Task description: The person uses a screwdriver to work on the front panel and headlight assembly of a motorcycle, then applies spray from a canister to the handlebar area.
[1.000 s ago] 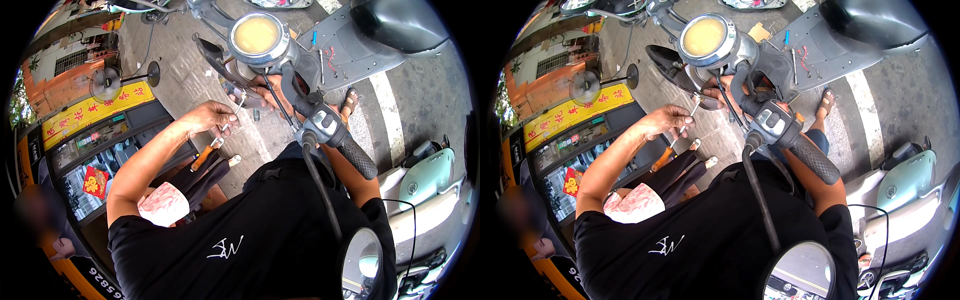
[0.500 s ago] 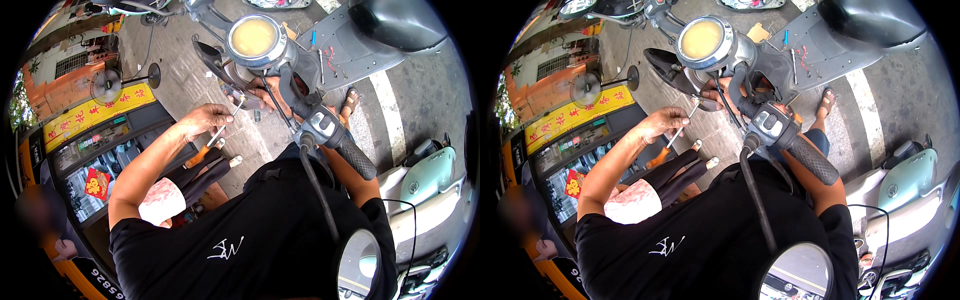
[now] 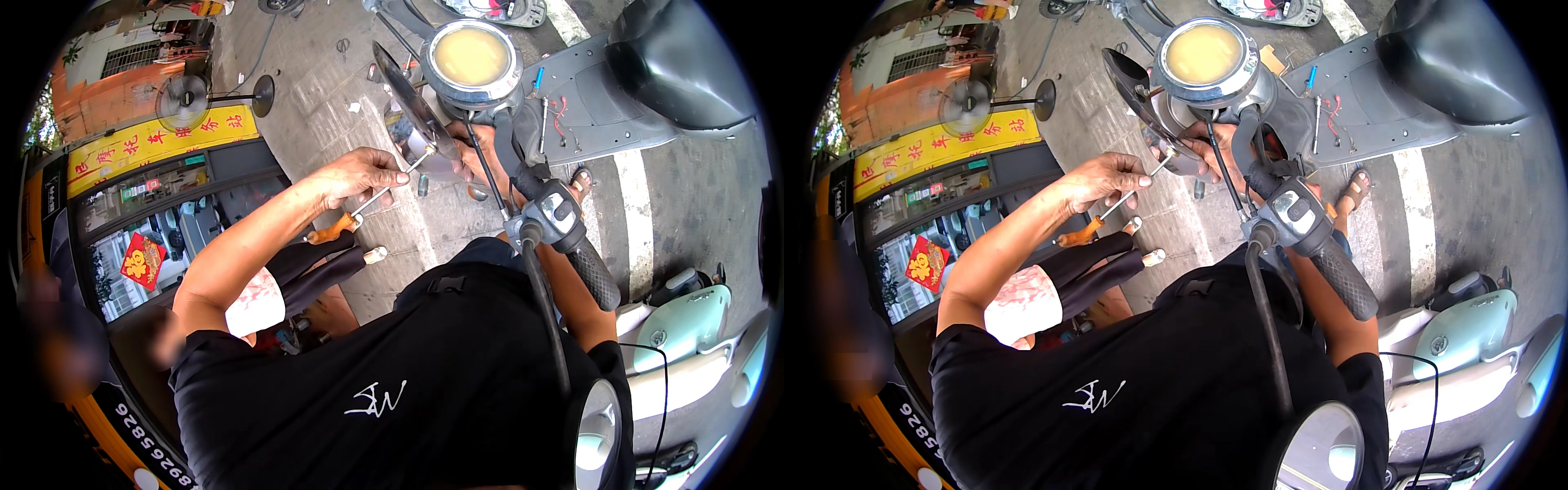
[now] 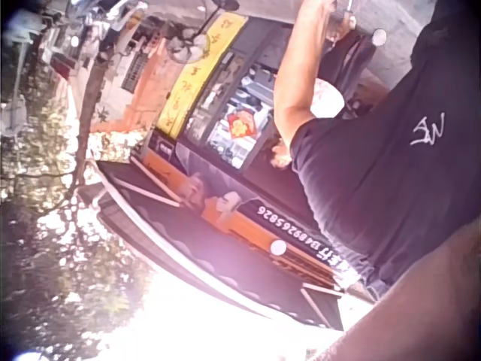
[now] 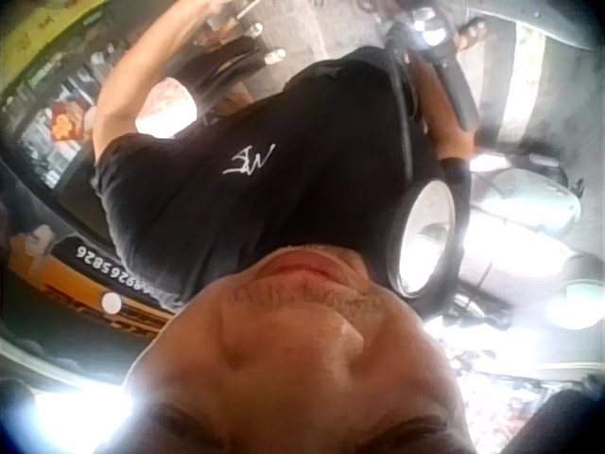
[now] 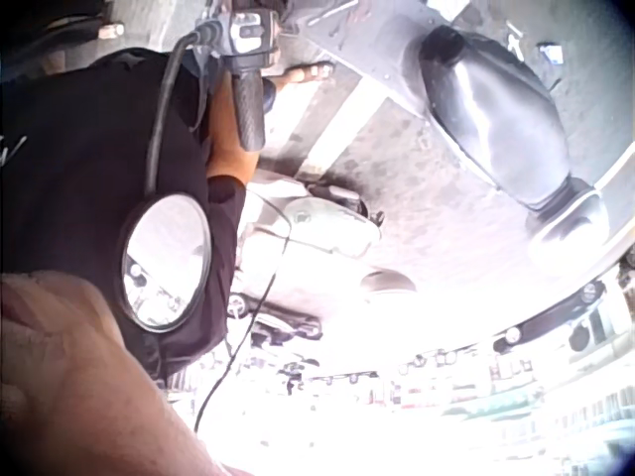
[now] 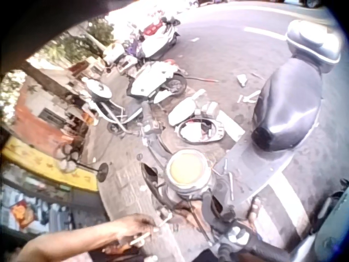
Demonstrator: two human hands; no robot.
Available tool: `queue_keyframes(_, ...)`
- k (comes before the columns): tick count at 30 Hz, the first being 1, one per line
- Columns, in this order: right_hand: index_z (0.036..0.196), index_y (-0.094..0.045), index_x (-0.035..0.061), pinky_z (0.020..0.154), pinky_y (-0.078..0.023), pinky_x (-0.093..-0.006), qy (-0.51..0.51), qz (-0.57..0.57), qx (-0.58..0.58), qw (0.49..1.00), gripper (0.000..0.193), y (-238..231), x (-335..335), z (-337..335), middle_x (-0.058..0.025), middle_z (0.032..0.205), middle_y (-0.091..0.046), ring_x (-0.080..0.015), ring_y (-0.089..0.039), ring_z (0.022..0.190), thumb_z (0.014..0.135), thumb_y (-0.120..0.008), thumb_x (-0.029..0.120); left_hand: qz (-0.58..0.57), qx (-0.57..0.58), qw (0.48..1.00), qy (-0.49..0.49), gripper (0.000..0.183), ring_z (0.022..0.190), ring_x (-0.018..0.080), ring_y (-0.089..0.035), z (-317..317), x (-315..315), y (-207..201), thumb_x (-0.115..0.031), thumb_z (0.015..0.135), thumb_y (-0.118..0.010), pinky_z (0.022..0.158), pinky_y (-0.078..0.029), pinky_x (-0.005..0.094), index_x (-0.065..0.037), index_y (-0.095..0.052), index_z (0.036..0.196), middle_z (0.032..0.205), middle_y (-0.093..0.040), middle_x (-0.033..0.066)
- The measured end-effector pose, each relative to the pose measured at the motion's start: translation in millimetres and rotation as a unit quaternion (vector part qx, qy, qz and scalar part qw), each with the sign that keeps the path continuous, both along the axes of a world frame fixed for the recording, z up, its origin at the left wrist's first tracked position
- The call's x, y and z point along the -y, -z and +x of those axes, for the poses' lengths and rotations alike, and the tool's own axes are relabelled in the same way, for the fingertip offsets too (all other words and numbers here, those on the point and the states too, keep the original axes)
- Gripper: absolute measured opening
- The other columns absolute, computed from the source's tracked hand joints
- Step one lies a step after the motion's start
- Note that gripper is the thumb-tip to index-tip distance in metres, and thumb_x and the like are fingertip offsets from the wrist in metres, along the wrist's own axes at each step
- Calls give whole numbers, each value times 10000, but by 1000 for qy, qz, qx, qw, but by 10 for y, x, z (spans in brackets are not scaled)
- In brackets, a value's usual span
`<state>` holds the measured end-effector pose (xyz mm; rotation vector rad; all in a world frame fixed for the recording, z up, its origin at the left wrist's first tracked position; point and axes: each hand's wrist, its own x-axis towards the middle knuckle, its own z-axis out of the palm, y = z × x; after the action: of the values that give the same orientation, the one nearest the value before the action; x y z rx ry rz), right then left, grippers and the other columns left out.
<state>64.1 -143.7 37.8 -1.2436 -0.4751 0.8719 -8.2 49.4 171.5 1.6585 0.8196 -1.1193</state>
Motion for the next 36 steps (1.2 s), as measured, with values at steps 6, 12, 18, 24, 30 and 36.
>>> queue_keyframes(6, 926, -610, -3, 429, -400, -241, 1, -39, -8, 999, 164, -80, 24, 6, -32, 619, -554, -100, -514, 476, 919, -529, 139, -71, 3, 997, -30, 305, 642, 122, -635, -56, 13, 56, -311, 880, -649, 472, -466, 216, -14, -617, 940, 741, -611, 27)
queue_keyframes(12, 973, -630, 9, 394, -391, -246, 23, -23, -21, 999, 173, -17, -10, -26, -32, 600, -564, -94, -512, 456, 928, -513, 129, 31, 38, 998, 48, 304, 573, 78, -600, 29, 2, 19, -347, 852, -681, 454, -424, 198, -51, -614, 840, 686, -579, -13)
queue_keyframes(18, 940, -617, 6, 514, -444, -240, -4, -43, -10, 999, 208, 1, 36, -59, -48, 699, -586, -106, -555, 581, 938, -526, 193, -53, 30, 998, 13, 269, 537, 68, -553, -213, -170, -19, -333, 883, -644, 486, -404, 184, -74, -584, 843, 686, -546, -33)
queue_keyframes(24, 987, -624, 14, 546, -452, -234, 198, -10, 52, 979, 209, 107, 320, -422, -52, 740, -595, -97, -556, 628, 948, -508, 183, -163, 236, 877, -385, 210, 600, 100, -500, -649, -372, -39, -285, 949, -537, 517, -376, 223, -88, -547, 877, 754, -537, 14)
queue_keyframes(30, 1020, -582, -10, 640, -453, -255, 10, 4, 42, 999, 305, -44, 469, -740, -43, 813, -579, -107, -551, 720, 938, -562, 283, -303, 335, 713, -537, 232, 679, 142, -524, -639, 95, 492, -303, 965, -499, 579, -431, 261, -81, -524, 901, 802, -548, 42)
queue_keyframes(36, 959, -602, 0, 654, -452, -242, -101, -25, -2, 995, 218, -200, 375, -788, -26, 773, -584, -89, -547, 713, 922, -597, 215, -261, 346, 819, -376, 209, 566, 104, -524, -559, 504, 432, -275, 955, -528, 449, -404, 207, -72, -565, 923, 758, -573, 22)
